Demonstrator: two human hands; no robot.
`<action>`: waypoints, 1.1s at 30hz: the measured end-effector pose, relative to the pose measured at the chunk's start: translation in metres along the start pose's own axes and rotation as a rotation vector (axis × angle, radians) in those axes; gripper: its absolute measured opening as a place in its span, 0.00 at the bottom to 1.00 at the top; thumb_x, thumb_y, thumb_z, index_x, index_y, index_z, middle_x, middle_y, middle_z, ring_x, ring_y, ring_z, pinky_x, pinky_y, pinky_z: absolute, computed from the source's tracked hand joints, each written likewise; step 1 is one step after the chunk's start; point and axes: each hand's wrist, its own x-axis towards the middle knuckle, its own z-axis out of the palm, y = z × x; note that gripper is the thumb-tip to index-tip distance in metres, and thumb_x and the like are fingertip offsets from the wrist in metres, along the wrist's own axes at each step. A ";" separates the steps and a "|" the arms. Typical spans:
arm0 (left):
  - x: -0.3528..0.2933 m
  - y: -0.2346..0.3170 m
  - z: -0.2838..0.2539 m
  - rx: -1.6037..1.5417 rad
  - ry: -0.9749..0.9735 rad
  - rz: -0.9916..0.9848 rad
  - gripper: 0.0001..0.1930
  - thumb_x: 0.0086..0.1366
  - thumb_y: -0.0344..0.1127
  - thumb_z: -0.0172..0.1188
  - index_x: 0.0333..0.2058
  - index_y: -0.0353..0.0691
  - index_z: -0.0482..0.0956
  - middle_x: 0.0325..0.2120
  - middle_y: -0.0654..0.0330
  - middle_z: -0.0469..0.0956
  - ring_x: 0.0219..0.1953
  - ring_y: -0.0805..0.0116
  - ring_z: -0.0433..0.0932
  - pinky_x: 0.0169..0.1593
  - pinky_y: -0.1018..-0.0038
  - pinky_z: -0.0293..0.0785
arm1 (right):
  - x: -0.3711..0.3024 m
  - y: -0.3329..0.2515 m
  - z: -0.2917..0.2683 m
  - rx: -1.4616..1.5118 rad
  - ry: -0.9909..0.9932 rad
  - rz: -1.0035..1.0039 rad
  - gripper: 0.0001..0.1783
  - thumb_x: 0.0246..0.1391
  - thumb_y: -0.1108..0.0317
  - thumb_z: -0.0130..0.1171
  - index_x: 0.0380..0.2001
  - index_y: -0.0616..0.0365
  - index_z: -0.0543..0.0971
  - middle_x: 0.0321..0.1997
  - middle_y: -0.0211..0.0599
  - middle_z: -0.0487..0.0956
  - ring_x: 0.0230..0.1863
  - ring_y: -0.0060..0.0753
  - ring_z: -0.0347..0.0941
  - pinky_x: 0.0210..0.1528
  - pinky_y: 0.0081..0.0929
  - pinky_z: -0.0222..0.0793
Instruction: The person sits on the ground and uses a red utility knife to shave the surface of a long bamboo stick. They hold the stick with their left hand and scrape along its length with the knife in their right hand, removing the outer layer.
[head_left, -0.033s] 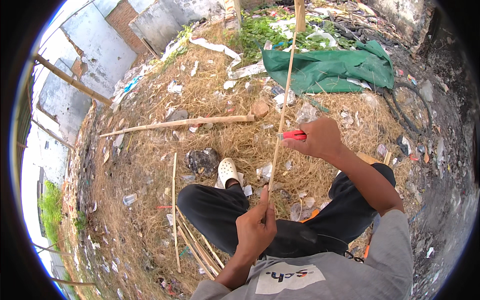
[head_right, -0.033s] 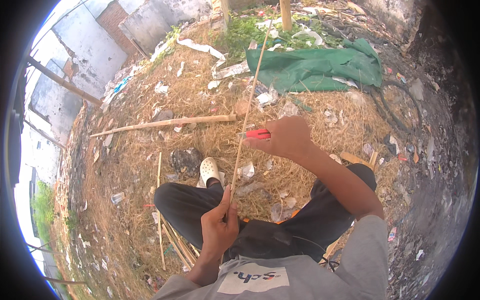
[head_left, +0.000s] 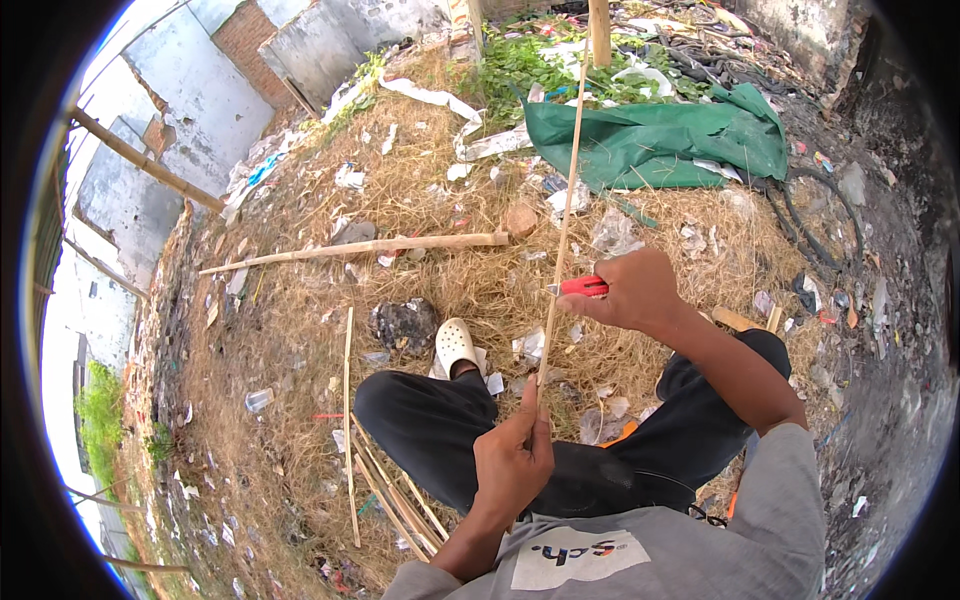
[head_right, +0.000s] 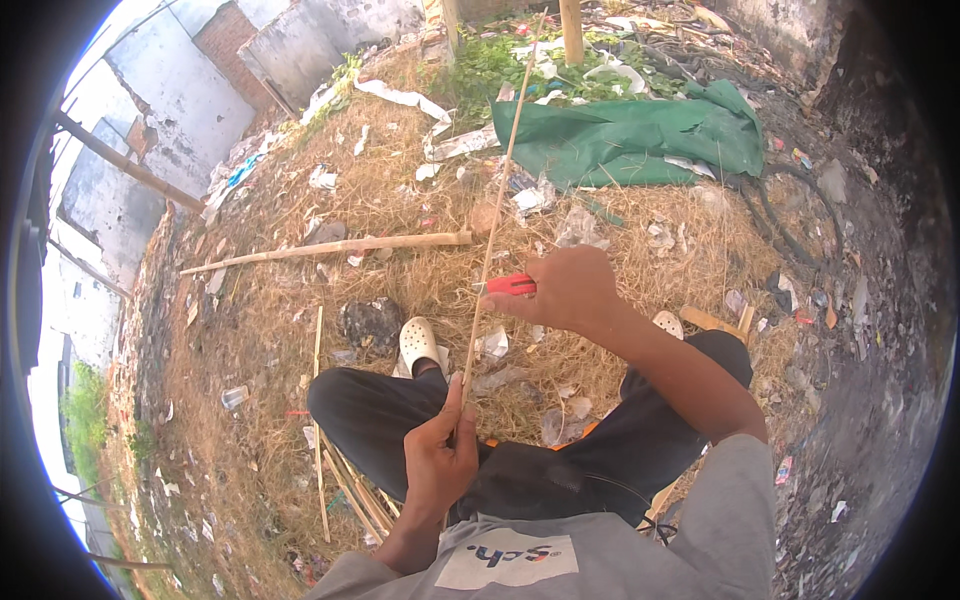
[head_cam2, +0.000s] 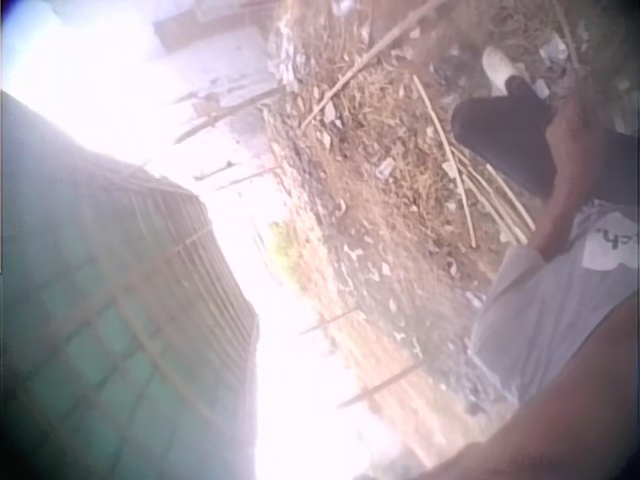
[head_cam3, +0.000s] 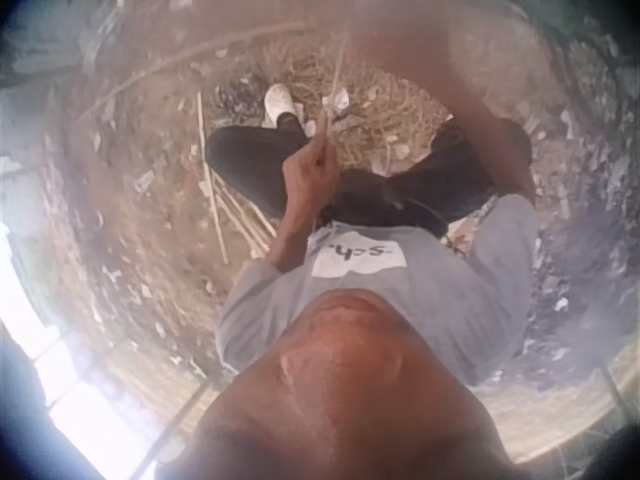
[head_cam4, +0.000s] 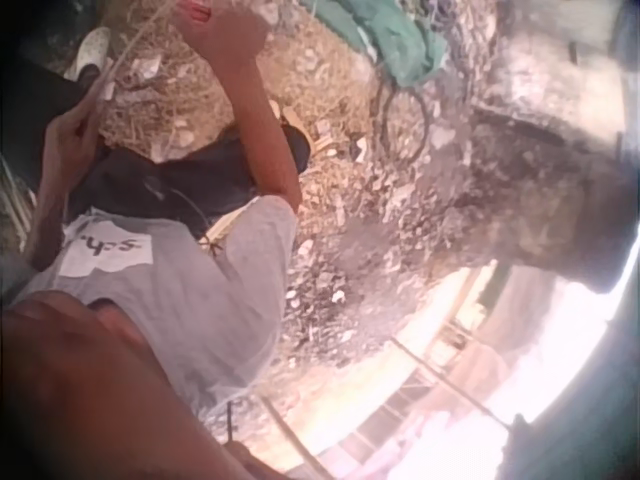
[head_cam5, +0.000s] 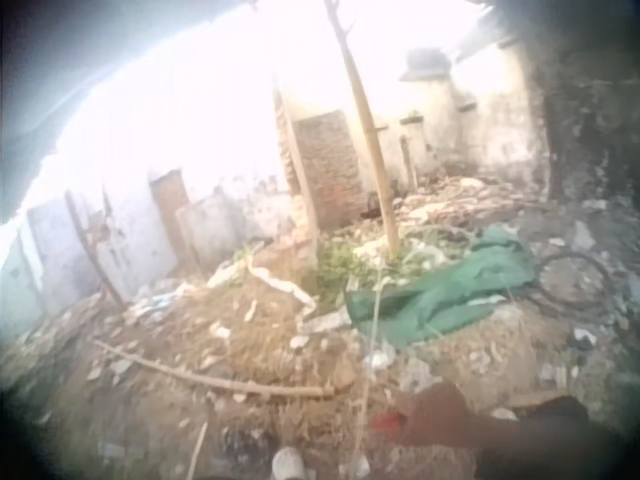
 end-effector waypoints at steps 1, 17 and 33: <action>-0.001 -0.002 0.002 -0.022 0.015 0.008 0.20 0.65 0.27 0.55 0.56 0.28 0.72 0.14 0.56 0.69 0.19 0.82 0.67 0.24 0.80 0.64 | -0.001 -0.003 -0.002 -0.018 0.004 -0.040 0.42 0.38 0.21 0.56 0.06 0.54 0.73 0.05 0.36 0.66 0.09 0.43 0.67 0.15 0.37 0.61; -0.048 -0.013 -0.023 0.030 -0.125 0.003 0.21 0.63 0.25 0.56 0.56 0.29 0.72 0.12 0.56 0.66 0.14 0.75 0.65 0.20 0.77 0.63 | 0.020 0.043 -0.001 -0.106 0.156 -0.143 0.40 0.36 0.24 0.60 0.07 0.54 0.70 0.06 0.37 0.64 0.10 0.43 0.65 0.16 0.38 0.60; -0.090 -0.020 -0.039 -0.024 -0.241 0.013 0.21 0.59 0.25 0.60 0.53 0.29 0.75 0.14 0.55 0.72 0.12 0.66 0.69 0.19 0.72 0.65 | 0.053 0.108 -0.031 -0.318 0.221 0.248 0.39 0.45 0.25 0.55 0.11 0.53 0.76 0.10 0.37 0.72 0.14 0.43 0.72 0.18 0.37 0.66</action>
